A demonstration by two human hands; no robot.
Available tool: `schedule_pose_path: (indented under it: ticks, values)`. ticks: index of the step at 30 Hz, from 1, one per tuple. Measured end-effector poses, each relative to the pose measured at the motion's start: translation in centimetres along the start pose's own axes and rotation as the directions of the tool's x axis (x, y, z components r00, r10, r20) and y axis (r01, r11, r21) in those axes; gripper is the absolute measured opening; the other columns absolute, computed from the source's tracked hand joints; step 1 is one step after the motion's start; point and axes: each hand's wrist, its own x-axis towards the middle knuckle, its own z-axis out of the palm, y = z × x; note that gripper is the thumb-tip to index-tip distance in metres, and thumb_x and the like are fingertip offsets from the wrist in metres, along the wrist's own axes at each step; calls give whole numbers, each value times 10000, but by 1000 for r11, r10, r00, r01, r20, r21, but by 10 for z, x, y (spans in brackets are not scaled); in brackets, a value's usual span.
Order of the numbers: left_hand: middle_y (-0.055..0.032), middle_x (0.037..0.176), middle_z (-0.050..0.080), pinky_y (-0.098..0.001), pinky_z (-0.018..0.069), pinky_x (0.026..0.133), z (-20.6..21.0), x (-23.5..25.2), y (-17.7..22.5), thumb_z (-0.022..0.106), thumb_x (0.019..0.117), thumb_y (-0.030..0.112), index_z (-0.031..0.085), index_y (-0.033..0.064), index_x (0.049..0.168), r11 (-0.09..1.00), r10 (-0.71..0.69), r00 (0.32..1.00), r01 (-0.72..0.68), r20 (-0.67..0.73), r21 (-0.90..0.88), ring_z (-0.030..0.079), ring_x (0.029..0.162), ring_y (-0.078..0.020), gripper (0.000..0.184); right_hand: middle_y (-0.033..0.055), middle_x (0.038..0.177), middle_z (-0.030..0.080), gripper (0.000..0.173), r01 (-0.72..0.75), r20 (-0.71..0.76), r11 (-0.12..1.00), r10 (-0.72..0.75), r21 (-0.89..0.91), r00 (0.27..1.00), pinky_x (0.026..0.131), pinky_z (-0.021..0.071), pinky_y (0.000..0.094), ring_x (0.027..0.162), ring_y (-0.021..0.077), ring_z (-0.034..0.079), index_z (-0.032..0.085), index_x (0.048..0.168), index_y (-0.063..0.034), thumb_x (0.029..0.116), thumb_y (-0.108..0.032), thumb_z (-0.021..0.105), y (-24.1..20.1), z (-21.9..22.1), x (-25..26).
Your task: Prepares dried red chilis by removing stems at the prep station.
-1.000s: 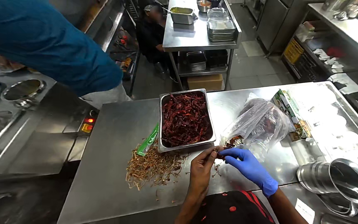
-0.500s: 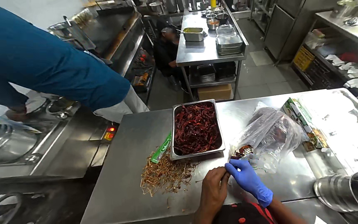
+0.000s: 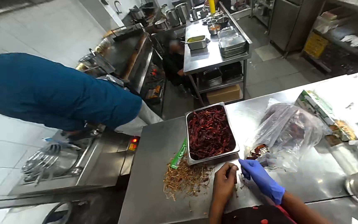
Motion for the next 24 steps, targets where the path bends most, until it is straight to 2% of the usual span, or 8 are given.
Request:
schedule_pose_path:
  ticks: [2,3,6,8,10,11,16,24]
  values:
    - [-38,862,720,-383,614,701,-24,8,-6,554,1038,306,733,100,1093,936,-170,984,142,59,321,694,717,-156,279,48,669,571,545,-10,30,797,35,-604,999,628,475,463,657,215,587,646,756,-121,1020,-559,459,17,-7,2]
    - [-56,892,730,-429,614,754,-33,12,-4,542,1045,316,730,99,1132,889,-192,980,152,50,432,706,755,-180,300,81,726,614,581,-10,71,680,92,-733,993,678,496,538,732,268,633,656,800,-118,1008,-612,431,25,-8,1]
    - [-59,974,746,-460,628,755,-54,19,6,591,1036,283,696,123,1256,914,3,994,40,-105,403,721,783,-192,292,91,887,699,585,68,245,667,175,-742,954,761,537,570,853,279,688,709,1029,-150,1008,-660,422,39,-4,-8]
    - [-89,1344,630,-456,614,851,-62,24,18,668,994,244,444,184,1543,965,125,960,-60,-249,256,702,993,-216,596,52,1068,733,546,116,321,733,146,-671,936,869,562,519,963,219,706,679,1273,-198,1029,-618,429,36,-2,-11]
    - [-84,1608,372,-461,587,989,-70,26,25,733,944,224,150,263,1651,972,163,925,-92,-343,215,629,1237,-241,917,36,1105,733,494,144,272,703,73,-696,960,904,554,507,997,206,702,672,1299,-196,1050,-548,430,27,-7,-12]
    - [-76,1627,350,-453,569,1016,-73,26,23,739,931,214,159,262,1653,970,190,908,-114,-372,216,603,1278,-242,927,26,1070,737,434,162,212,649,-1,-744,977,895,556,493,982,198,702,701,1247,-191,1057,-483,441,21,-13,-12]
    - [-51,1142,736,-385,618,862,-57,11,-9,653,987,164,573,98,1430,967,225,936,-180,-270,182,717,978,-177,454,5,953,730,174,136,11,305,-378,-942,926,840,555,489,931,217,691,762,1033,-194,984,-264,611,-5,-66,-2]
    - [31,984,756,-306,629,842,2,-20,-42,639,986,174,695,89,1278,960,220,972,-200,-86,196,721,884,-84,310,53,820,699,109,104,70,120,-264,-987,962,812,537,555,838,286,675,735,848,-159,851,-261,772,18,-61,45]
